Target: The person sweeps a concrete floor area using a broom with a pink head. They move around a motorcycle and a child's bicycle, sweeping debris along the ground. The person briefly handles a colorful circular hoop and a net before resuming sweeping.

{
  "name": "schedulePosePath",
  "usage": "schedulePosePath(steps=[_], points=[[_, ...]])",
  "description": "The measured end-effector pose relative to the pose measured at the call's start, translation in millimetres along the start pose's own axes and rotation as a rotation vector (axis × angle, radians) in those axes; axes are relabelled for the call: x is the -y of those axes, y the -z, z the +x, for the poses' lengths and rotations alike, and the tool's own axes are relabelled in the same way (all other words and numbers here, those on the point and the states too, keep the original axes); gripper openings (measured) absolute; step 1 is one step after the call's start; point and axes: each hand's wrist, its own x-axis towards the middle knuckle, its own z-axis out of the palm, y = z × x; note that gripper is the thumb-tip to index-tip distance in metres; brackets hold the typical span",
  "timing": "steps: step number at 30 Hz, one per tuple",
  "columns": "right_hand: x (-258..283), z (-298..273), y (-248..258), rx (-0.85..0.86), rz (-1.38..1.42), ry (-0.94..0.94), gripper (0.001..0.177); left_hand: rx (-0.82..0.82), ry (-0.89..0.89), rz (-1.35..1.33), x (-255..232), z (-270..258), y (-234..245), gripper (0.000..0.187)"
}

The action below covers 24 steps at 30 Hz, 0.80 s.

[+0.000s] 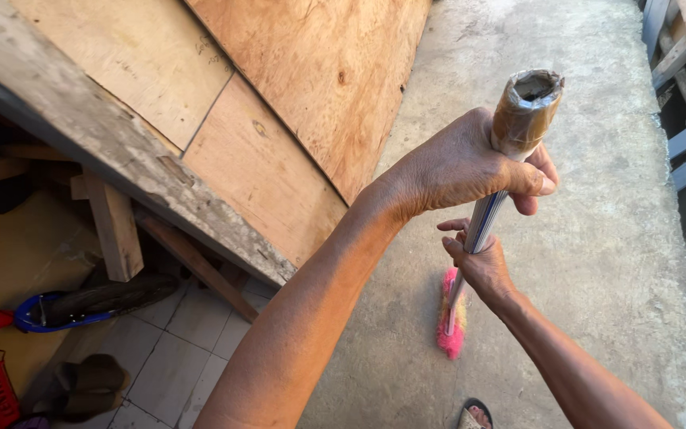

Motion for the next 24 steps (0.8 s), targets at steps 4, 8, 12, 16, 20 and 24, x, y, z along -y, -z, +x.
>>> schedulePosePath(steps=[4, 8, 12, 16, 20, 24], points=[[17, -8, -23, -0.007, -0.054, 0.012, 0.024, 0.022, -0.059, 0.082, -21, -18, 18, 0.021], [20, 3, -61, 0.053, 0.016, 0.149, 0.022, 0.02, -0.056, 0.115, -31, -29, 31, 0.014], [6, 20, -96, 0.164, 0.05, 0.281, 0.02, 0.079, 0.051, 0.114, -29, -36, 12, 0.012], [-20, 6, -72, 0.209, 0.014, 0.201, 0.02, 0.064, 0.144, 0.102, -15, -34, -11, 0.014], [-43, -24, 28, 0.097, -0.163, 0.129, 0.026, 0.148, -0.029, -0.069, -2, 17, -34, 0.022], [-78, -74, 162, -0.128, -0.391, -0.037, 0.027, 0.353, -0.194, -0.312, 9, 94, -127, 0.025]])
